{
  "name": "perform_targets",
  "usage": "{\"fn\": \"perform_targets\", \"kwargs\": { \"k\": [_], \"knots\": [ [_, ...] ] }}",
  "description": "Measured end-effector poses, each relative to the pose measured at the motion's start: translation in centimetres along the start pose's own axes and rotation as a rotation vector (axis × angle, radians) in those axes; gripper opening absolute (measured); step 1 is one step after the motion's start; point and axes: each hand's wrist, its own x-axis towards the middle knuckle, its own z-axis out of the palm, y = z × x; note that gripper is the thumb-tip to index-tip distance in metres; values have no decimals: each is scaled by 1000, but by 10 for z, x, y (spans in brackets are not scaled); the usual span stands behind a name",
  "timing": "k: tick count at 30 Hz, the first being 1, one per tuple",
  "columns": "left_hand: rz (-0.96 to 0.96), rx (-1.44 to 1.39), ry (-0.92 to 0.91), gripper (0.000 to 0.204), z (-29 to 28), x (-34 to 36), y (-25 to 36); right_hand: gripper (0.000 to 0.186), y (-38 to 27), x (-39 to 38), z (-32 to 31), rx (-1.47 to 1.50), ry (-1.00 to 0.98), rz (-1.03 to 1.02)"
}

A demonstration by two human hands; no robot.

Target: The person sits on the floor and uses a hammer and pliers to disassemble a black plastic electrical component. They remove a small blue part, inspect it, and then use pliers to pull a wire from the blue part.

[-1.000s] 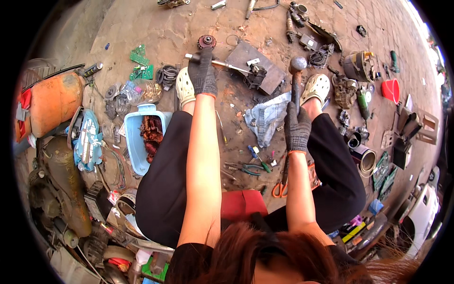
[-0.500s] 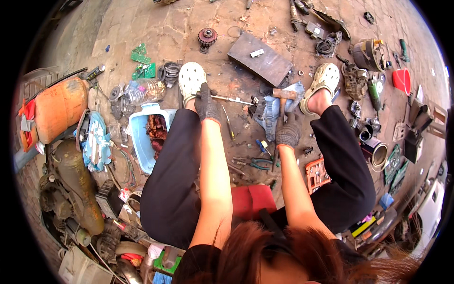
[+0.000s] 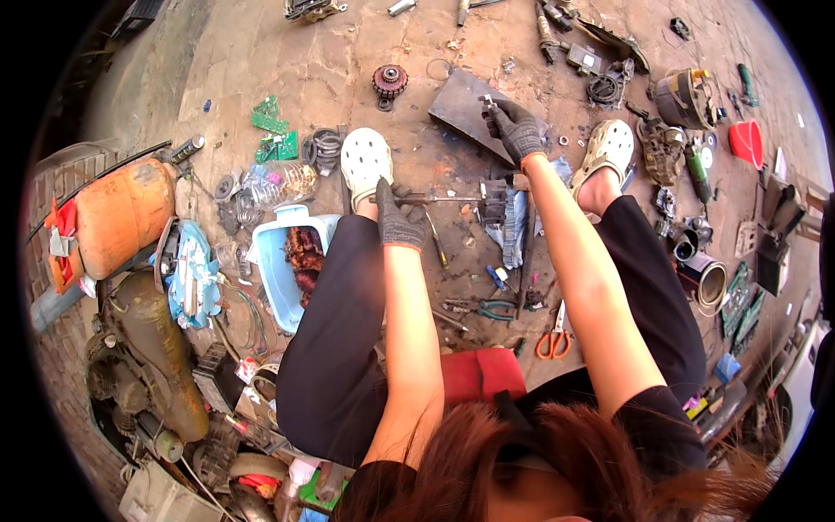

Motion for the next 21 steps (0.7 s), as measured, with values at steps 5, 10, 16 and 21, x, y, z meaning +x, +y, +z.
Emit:
{"fn": "perform_targets", "kwargs": {
  "k": [5,10,16,21],
  "knots": [
    [30,286,-130,18,42,-41,-1,33,-68,-102,13,457,-144,42],
    [494,795,-376,22,104,-129,-9,34,-130,-189,36,378,-217,-85],
    [650,885,-509,21,134,-245,0,31,-166,-267,46,167,-1,-254],
    [784,916,-533,17,117,-304,5,27,-202,-329,53,-68,-78,-389]
  ]
}}
